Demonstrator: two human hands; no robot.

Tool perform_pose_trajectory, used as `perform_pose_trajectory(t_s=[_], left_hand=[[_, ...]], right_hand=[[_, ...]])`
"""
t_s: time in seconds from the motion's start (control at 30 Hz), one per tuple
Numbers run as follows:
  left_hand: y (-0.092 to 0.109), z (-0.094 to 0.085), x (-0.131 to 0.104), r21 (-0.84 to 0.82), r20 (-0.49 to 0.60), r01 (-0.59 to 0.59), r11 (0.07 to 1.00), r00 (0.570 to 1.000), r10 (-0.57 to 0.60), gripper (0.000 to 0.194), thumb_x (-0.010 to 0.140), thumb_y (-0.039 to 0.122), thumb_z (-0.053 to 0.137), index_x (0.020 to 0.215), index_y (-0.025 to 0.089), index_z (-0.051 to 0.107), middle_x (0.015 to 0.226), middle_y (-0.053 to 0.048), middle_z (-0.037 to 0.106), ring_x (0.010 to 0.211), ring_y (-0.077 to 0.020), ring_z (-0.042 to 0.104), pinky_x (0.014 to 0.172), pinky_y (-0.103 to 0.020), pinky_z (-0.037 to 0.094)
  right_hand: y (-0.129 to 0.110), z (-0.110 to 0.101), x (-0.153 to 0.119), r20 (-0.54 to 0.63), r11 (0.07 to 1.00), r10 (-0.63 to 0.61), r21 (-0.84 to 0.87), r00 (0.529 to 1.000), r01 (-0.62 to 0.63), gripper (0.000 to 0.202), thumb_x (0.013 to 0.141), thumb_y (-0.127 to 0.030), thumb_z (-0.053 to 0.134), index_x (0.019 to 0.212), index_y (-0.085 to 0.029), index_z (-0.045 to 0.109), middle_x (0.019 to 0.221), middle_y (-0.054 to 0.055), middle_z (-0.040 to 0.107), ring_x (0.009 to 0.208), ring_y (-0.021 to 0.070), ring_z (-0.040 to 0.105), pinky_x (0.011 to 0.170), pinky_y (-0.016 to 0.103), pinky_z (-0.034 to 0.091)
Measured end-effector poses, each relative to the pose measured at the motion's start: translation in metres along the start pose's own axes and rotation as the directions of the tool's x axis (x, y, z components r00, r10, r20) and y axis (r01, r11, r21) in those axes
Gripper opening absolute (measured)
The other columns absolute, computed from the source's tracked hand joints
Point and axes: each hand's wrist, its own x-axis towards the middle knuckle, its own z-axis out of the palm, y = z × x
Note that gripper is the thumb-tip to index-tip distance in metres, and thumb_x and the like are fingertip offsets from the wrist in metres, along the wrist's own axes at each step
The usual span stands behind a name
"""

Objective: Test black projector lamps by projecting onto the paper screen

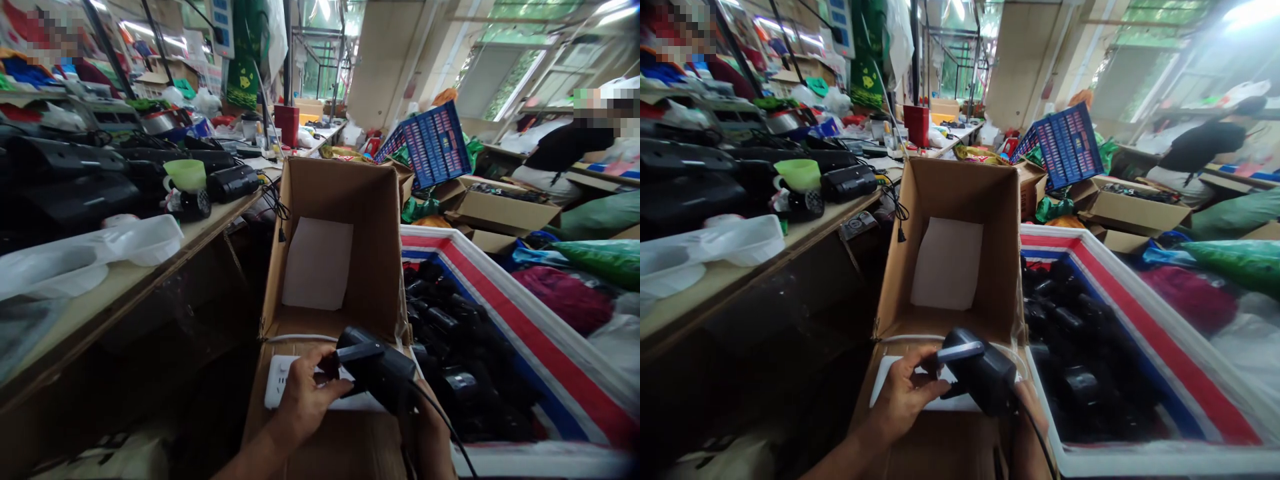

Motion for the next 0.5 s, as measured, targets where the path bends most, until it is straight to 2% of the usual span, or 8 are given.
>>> perform_pose_trajectory(t_s=[0.07,0.13,0.2,0.27,0.3,0.37,0.43,0.5], left_hand=[[0.002,0.000,-0.001,0.070,-0.035,-0.043,0.997,0.998,0.046,0.029,0.068,0.016,0.070,0.097,0.017,0.064,0.082,-0.003,0.062,0.078,-0.0189,0.060,0.068,-0.030,0.052],[0.008,-0.002,-0.003,0.196,-0.049,-0.117,0.974,0.991,0.128,0.027,0.071,0.019,0.071,0.096,0.017,0.063,0.086,-0.004,0.064,0.081,-0.0208,0.061,0.072,-0.033,0.053],[0.015,-0.004,-0.005,0.350,-0.024,-0.216,0.911,0.971,0.240,0.025,0.073,0.021,0.072,0.096,0.017,0.062,0.088,-0.006,0.067,0.082,-0.0223,0.063,0.074,-0.036,0.052],[0.021,-0.004,-0.008,0.460,0.033,-0.342,0.819,0.929,0.369,0.024,0.075,0.021,0.071,0.097,0.017,0.061,0.088,-0.006,0.068,0.082,-0.0228,0.064,0.073,-0.036,0.053],[0.022,-0.002,-0.009,0.497,0.065,-0.415,0.762,0.894,0.444,0.024,0.076,0.021,0.070,0.097,0.018,0.061,0.089,-0.006,0.069,0.082,-0.0229,0.065,0.073,-0.036,0.053],[0.020,0.004,-0.012,0.556,0.143,-0.562,0.612,0.790,0.596,0.021,0.081,0.023,0.064,0.101,0.017,0.059,0.091,-0.008,0.070,0.083,-0.0231,0.065,0.076,-0.039,0.053],[0.014,0.014,-0.016,0.589,0.227,-0.678,0.440,0.661,0.715,0.021,0.088,0.025,0.054,0.106,0.014,0.057,0.090,-0.010,0.070,0.081,-0.0229,0.066,0.078,-0.041,0.052],[0.006,0.026,-0.021,0.571,0.331,-0.777,0.265,0.513,0.792,0.023,0.091,0.021,0.045,0.108,0.011,0.057,0.086,-0.012,0.069,0.075,-0.0219,0.065,0.072,-0.040,0.053]], right_hand=[[0.001,-0.002,0.002,0.010,0.999,0.034,-0.003,0.999,-0.034,0.025,0.077,-0.045,0.059,0.070,-0.022,0.063,0.063,0.003,0.062,0.062,0.0217,0.060,0.052,0.029,0.047],[0.001,-0.006,0.004,0.061,0.995,0.085,0.041,0.994,-0.088,0.025,0.078,-0.045,0.060,0.071,-0.022,0.062,0.065,0.003,0.063,0.063,0.0215,0.060,0.054,0.029,0.048],[-0.004,-0.014,0.003,0.098,0.984,0.124,0.115,0.987,-0.135,0.024,0.077,-0.045,0.061,0.081,-0.021,0.063,0.079,0.005,0.067,0.074,0.0236,0.063,0.063,0.031,0.051],[-0.015,-0.025,-0.002,0.114,0.965,0.158,0.191,0.981,-0.178,0.033,0.075,-0.044,0.063,0.100,-0.022,0.062,0.101,0.008,0.066,0.092,0.0274,0.063,0.077,0.035,0.052],[-0.023,-0.031,-0.005,0.152,0.951,0.177,0.227,0.972,-0.209,0.043,0.075,-0.043,0.064,0.113,-0.024,0.057,0.113,0.009,0.063,0.101,0.0288,0.060,0.082,0.036,0.051],[-0.043,-0.041,-0.015,0.296,0.904,0.198,0.312,0.934,-0.291,0.067,0.075,-0.043,0.065,0.135,-0.029,0.039,0.129,0.009,0.053,0.114,0.0302,0.054,0.086,0.037,0.050],[-0.061,-0.047,-0.024,0.384,0.838,0.188,0.418,0.904,-0.352,0.087,0.073,-0.049,0.067,0.144,-0.031,0.021,0.131,0.008,0.053,0.116,0.0312,0.053,0.083,0.037,0.052],[-0.072,-0.048,-0.032,0.376,0.755,0.213,0.522,0.902,-0.396,0.095,0.069,-0.056,0.067,0.145,-0.032,0.017,0.128,0.007,0.056,0.117,0.0317,0.052,0.084,0.038,0.052]])
